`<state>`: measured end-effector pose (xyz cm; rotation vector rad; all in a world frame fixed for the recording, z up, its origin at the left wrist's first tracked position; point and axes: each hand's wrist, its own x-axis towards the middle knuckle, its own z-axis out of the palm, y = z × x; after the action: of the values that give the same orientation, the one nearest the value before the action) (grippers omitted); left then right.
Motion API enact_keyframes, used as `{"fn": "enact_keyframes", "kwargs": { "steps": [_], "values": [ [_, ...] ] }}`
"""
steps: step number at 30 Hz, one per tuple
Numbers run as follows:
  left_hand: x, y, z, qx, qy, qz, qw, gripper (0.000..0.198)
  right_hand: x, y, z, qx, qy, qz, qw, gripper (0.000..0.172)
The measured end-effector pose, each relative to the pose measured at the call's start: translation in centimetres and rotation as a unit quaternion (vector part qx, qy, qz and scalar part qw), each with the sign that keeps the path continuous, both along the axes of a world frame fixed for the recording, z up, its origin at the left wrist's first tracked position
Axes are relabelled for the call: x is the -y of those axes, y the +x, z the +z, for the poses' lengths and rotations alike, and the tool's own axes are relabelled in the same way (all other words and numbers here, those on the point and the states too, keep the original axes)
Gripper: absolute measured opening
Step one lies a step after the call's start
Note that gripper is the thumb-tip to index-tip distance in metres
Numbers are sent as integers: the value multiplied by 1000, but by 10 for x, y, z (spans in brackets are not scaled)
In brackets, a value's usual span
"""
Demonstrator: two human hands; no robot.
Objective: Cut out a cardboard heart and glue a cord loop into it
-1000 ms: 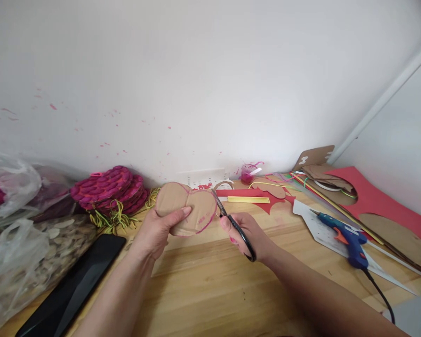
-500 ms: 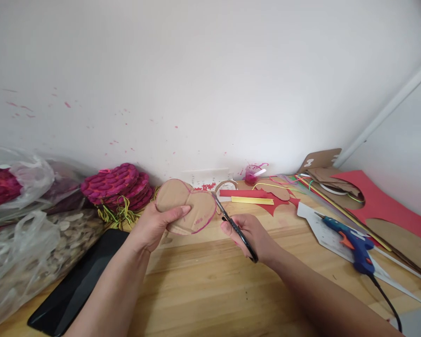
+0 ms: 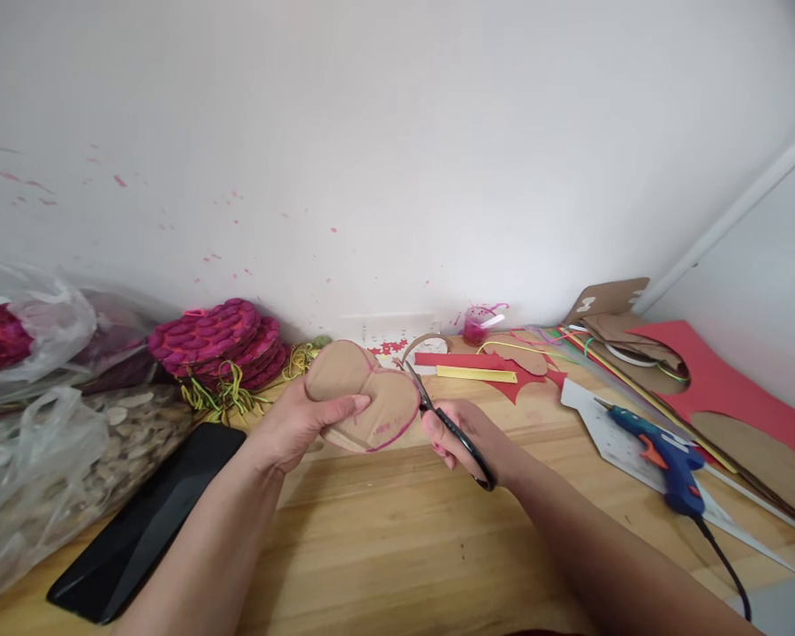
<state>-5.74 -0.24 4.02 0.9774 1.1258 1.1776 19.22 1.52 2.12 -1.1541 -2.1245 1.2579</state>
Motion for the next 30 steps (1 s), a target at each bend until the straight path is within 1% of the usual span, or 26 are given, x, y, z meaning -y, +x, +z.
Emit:
{"fn": "enact_keyframes", "kwargs": {
  "steps": [4,10,20,30],
  "values": [
    [-2,-2,1,-8,-4,-1,1000,55,1,0,1,-2,-1,2,1000,57],
    [-2,-5,1,-4,-16,1,1000,58,3,-2,6,-4,27,-2,1000,60],
    [0,-11,5,-45,-22,-5,999,56,4,-2,6,-21,23,14,999,62],
    [2,-18,9,-61,-25,-21,998,50,6,-2,8,-5,42,28,999,60]
  ]
}}
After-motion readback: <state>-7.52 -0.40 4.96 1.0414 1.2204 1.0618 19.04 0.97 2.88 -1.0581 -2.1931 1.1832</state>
